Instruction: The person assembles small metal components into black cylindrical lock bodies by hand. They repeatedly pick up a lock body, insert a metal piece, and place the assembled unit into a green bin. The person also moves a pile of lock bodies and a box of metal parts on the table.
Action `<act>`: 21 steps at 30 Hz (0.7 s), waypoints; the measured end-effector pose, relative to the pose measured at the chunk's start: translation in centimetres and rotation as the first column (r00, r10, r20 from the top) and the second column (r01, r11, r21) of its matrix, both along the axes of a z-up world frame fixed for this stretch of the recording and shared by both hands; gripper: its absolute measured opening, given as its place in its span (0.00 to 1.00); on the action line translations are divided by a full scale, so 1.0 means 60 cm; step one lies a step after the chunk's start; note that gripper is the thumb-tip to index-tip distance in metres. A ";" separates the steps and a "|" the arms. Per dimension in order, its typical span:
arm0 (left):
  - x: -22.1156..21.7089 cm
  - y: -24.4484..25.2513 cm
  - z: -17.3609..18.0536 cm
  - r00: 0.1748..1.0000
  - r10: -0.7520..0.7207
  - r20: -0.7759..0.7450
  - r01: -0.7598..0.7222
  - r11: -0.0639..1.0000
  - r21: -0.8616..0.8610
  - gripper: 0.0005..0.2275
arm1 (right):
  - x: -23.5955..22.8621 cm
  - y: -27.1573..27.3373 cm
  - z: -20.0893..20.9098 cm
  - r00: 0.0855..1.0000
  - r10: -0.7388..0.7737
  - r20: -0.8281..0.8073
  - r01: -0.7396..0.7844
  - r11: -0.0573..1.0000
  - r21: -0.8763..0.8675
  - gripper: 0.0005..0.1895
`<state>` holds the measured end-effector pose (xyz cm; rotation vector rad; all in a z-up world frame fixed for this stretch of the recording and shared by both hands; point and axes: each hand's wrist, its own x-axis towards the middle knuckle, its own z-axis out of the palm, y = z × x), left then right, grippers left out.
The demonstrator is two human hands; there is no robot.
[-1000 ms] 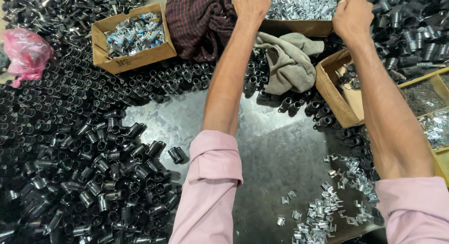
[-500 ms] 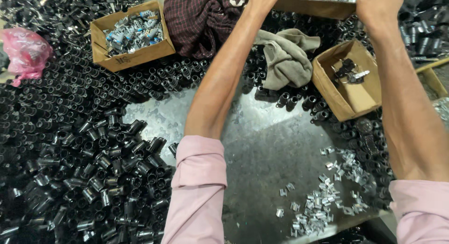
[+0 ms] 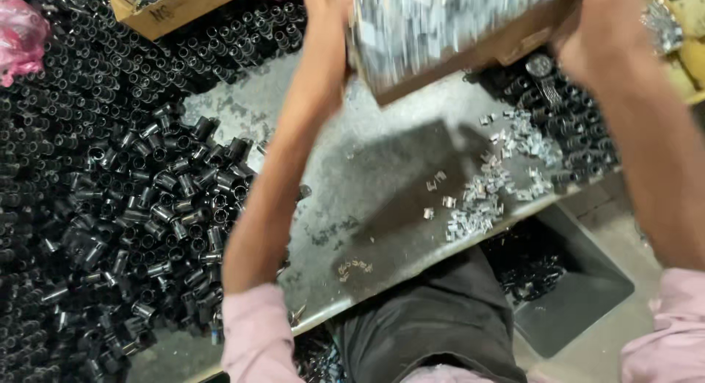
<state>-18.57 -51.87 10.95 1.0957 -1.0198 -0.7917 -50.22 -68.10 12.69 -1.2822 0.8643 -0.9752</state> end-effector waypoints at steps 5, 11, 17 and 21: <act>-0.207 0.230 -0.085 0.976 -0.020 -0.217 0.082 0.957 0.279 0.24 | -0.108 0.207 -0.033 0.962 0.266 0.056 -0.269 0.962 0.054 0.17; -0.350 0.287 -0.158 0.767 -0.011 -0.642 0.382 0.812 0.442 0.26 | -0.195 0.273 -0.056 0.928 0.360 -0.099 -0.283 0.852 0.441 0.29; -0.380 0.253 -0.209 0.514 -0.062 -0.855 0.575 0.764 0.291 0.29 | -0.207 0.195 -0.078 0.820 0.442 -0.363 -0.145 0.775 0.615 0.28; -0.373 0.244 -0.218 0.468 -0.042 -0.883 0.585 0.764 0.273 0.30 | -0.184 0.161 -0.084 0.729 0.478 -0.490 -0.114 0.791 0.602 0.28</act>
